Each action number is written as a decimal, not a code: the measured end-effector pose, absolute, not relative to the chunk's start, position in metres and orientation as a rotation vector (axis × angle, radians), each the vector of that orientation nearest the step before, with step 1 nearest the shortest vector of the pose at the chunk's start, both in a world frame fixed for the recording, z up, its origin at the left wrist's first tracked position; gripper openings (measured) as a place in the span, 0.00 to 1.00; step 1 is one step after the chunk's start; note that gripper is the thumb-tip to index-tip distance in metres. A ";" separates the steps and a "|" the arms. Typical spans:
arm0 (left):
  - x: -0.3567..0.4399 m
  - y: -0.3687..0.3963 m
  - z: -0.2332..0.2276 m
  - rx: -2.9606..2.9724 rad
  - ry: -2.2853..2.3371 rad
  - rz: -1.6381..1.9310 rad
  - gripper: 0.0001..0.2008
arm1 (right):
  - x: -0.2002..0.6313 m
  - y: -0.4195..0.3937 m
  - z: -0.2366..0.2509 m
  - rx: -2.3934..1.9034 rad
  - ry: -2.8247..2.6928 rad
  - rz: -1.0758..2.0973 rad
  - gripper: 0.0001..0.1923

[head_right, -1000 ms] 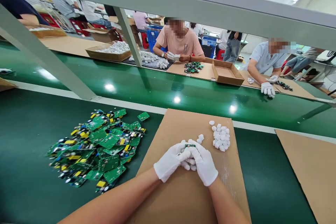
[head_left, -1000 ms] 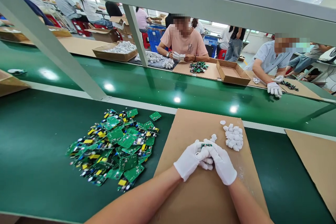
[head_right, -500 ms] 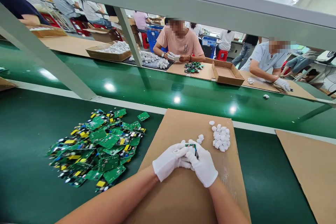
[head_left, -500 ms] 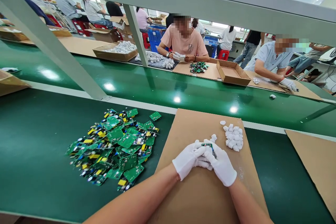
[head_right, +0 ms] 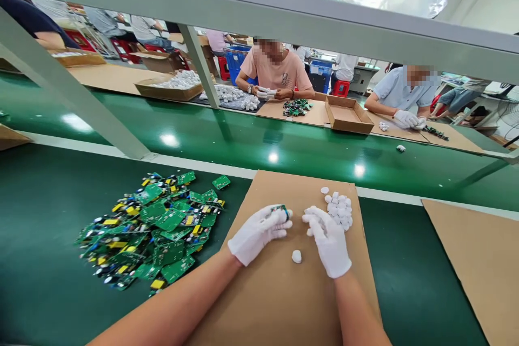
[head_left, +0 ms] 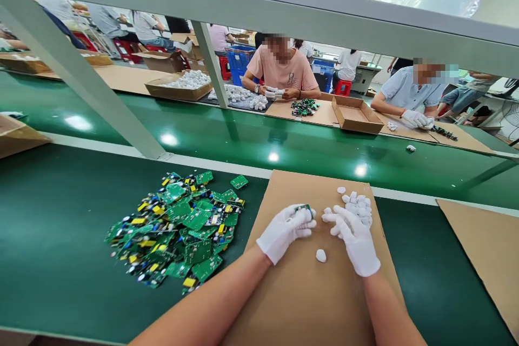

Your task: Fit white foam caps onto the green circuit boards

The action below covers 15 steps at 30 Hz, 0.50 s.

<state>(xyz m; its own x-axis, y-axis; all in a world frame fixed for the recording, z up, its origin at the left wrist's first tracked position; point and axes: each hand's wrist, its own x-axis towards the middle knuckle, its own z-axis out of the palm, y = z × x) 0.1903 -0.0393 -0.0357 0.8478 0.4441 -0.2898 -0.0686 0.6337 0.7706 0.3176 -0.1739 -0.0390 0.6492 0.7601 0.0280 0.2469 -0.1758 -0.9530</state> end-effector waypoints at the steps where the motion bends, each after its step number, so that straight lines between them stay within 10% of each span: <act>1: 0.190 -0.036 -0.035 0.806 0.515 0.353 0.16 | 0.321 -0.175 -0.039 -1.801 -0.857 0.503 0.18; 8: 0.198 -0.027 -0.040 0.799 0.544 0.467 0.24 | 0.325 -0.163 -0.063 -2.213 -1.427 -0.087 0.25; 15: 0.246 0.038 -0.031 1.619 0.749 0.600 0.32 | 0.319 -0.157 -0.067 -2.326 -1.513 -0.004 0.16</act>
<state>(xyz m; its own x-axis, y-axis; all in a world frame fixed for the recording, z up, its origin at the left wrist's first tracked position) 0.2462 0.0377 -0.0314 0.6602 0.7508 -0.0210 0.1438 -0.0989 0.9847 0.3188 -0.1566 -0.0667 0.4254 0.8831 0.1977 0.8841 -0.3589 -0.2993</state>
